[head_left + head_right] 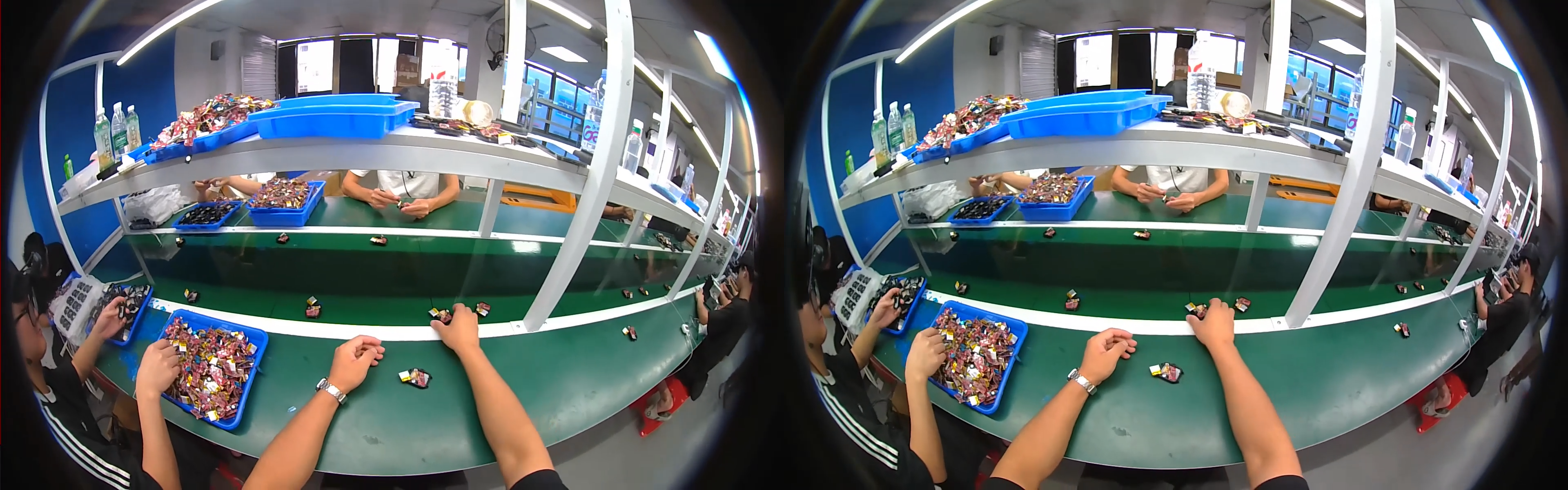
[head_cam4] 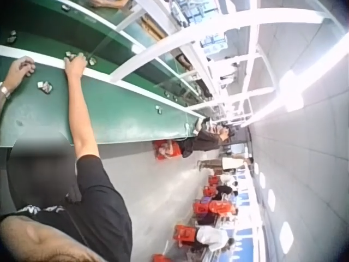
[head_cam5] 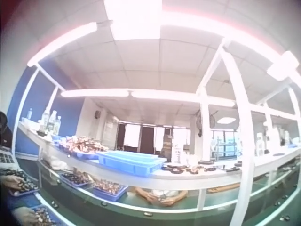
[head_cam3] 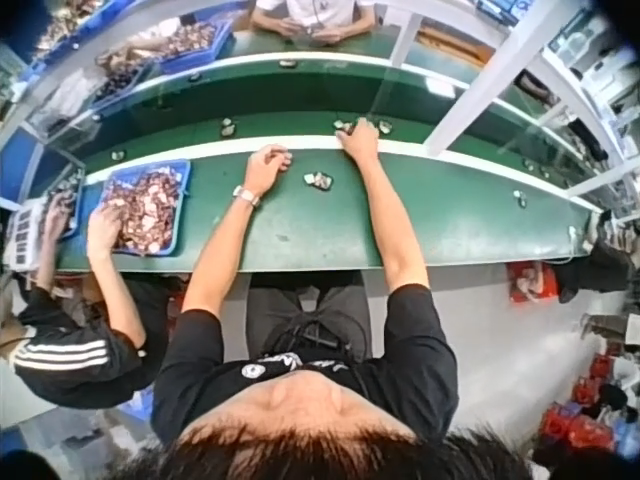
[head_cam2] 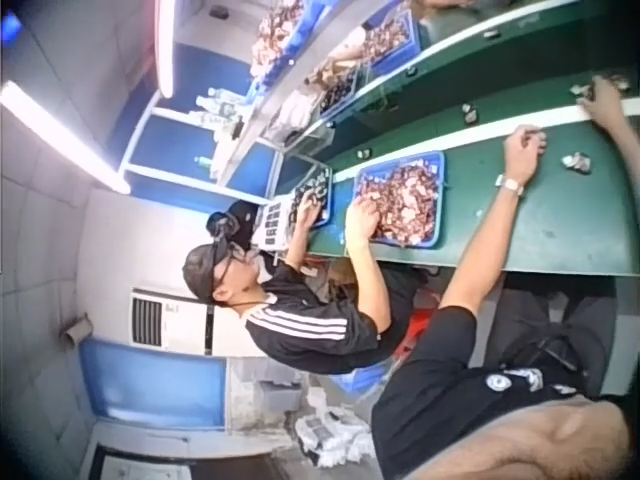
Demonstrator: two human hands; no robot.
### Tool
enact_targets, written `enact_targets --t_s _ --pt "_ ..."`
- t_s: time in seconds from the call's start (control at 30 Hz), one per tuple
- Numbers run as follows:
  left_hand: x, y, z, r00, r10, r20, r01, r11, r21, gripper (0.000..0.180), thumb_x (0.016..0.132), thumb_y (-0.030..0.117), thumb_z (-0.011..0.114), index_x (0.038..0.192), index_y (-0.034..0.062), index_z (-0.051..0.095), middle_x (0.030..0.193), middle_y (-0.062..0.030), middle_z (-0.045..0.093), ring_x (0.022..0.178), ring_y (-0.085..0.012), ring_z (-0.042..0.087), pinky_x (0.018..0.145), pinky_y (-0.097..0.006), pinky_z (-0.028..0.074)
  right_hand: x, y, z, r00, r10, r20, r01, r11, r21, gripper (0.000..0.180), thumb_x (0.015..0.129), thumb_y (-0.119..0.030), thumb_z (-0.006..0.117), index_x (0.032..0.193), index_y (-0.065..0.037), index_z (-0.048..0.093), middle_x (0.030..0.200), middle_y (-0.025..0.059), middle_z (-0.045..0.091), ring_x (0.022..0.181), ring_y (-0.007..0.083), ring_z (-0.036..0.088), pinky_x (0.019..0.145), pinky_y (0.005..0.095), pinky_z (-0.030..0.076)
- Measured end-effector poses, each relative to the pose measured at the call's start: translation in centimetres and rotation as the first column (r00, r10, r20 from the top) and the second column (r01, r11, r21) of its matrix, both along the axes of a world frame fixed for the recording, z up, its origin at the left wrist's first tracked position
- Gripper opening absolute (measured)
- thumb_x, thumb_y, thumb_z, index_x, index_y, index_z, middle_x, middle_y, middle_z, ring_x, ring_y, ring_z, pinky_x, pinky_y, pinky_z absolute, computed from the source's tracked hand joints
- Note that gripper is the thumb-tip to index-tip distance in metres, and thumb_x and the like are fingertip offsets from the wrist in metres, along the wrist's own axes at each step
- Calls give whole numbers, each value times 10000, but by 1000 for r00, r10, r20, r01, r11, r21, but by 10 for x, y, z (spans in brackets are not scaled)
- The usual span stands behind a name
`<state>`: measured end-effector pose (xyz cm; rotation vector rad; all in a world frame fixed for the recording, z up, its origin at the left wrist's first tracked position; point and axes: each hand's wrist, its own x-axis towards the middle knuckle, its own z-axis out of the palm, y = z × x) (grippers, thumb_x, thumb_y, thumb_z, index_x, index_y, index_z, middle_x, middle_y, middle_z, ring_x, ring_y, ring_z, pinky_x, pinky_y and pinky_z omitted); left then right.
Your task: Manually assemble small electronic components on a factory production line.
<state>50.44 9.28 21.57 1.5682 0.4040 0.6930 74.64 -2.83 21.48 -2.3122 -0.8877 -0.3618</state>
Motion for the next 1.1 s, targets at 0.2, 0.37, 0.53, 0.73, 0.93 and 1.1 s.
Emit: enact_targets --t_s 0.2,0.37,0.53,0.73,0.93,1.1 --pt "0 -5 2 1000 -9 26 11 999 -51 171 929 27 538 1068 -35 617 963 -120 697 816 -143 659 703 -265 547 -6 -5 -3 975 150 -166 -115 972 205 510 738 -128 746 1182 7 536 1004 162 637 958 320 593 854 426 485" --pt "-7 -7 -3 998 22 54 -15 992 -128 185 950 62 531 1092 -36 598 970 -115 683 769 -124 625 657 -253 526 -79 -25 20 736 602 -308 -472 784 404 600 753 -142 783 1277 -51 506 1067 115 673 976 242 641 842 346 506" --pt "-5 -3 0 996 38 75 -31 994 -104 193 948 77 545 1102 -26 598 952 -96 683 737 -107 607 634 -241 510 -86 -18 19 682 693 -233 -591 710 382 550 752 -118 775 1243 -37 542 1117 115 663 1042 233 630 868 319 494" --pt "-6 -3 0 997 -72 24 75 992 -97 266 996 192 507 1088 -28 625 863 -76 650 663 -97 598 556 -229 491 -98 -31 29 618 767 -173 -704 637 314 570 757 -94 767 1271 -53 525 1142 107 640 1061 245 611 915 340 487" --pt "-5 -5 12 972 -228 -65 216 964 -153 237 978 185 544 1072 -22 613 826 -56 660 623 -80 596 541 -213 482 -103 -35 40 584 809 -67 -771 579 265 607 737 -78 781 1283 -61 516 1158 92 647 1100 278 577 940 383 472" --pt "-7 -3 14 977 -213 8 210 959 -188 265 965 124 545 1183 -17 595 919 -96 673 657 -97 623 608 -222 525 -107 -35 42 652 758 -5 -738 636 228 552 758 -63 748 1267 -66 534 1126 95 624 1059 281 563 895 348 488"
